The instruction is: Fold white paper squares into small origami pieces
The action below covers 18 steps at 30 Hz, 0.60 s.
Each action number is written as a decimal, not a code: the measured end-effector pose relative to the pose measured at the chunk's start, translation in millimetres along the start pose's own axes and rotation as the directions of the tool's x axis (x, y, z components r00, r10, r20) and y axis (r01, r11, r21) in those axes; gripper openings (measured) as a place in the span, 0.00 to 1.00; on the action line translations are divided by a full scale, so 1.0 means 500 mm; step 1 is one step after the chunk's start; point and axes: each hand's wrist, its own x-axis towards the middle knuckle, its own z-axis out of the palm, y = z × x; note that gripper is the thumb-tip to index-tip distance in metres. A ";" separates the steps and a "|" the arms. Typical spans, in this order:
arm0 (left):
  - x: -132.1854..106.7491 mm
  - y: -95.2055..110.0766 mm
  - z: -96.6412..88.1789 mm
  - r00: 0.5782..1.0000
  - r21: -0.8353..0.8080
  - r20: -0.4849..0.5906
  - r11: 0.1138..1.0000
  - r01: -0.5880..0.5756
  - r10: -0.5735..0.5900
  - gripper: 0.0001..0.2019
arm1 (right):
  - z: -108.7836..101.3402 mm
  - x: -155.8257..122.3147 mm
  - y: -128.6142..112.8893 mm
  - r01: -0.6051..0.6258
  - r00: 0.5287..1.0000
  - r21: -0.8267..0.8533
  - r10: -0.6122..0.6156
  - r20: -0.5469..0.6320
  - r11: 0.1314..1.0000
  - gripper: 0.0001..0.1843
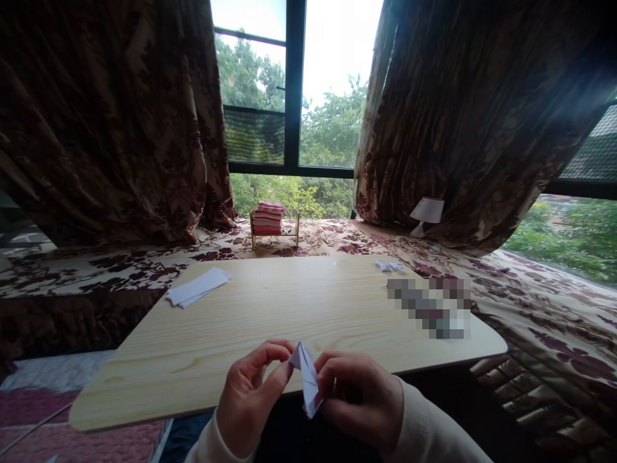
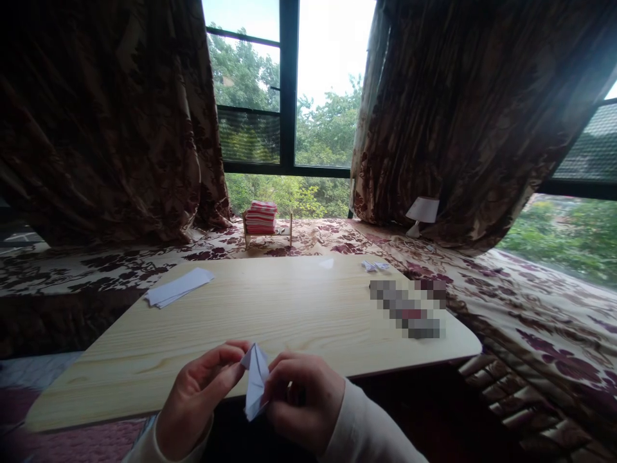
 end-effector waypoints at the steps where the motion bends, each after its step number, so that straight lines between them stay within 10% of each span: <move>1: -0.001 0.003 0.000 1.000 -0.039 0.003 0.999 0.012 -0.012 0.04 | 0.001 0.000 -0.002 0.005 1.000 0.000 -0.005 0.004 1.000 0.10; 10: -0.008 0.013 -0.001 0.984 -0.242 0.120 0.957 0.161 -0.135 0.06 | 0.004 -0.008 -0.016 0.053 0.998 0.052 -0.054 0.016 0.997 0.09; 18: -0.004 0.011 0.003 0.995 -0.164 0.090 0.985 0.055 -0.041 0.04 | 0.005 -0.006 0.012 -0.117 0.988 0.551 0.040 0.149 0.826 0.07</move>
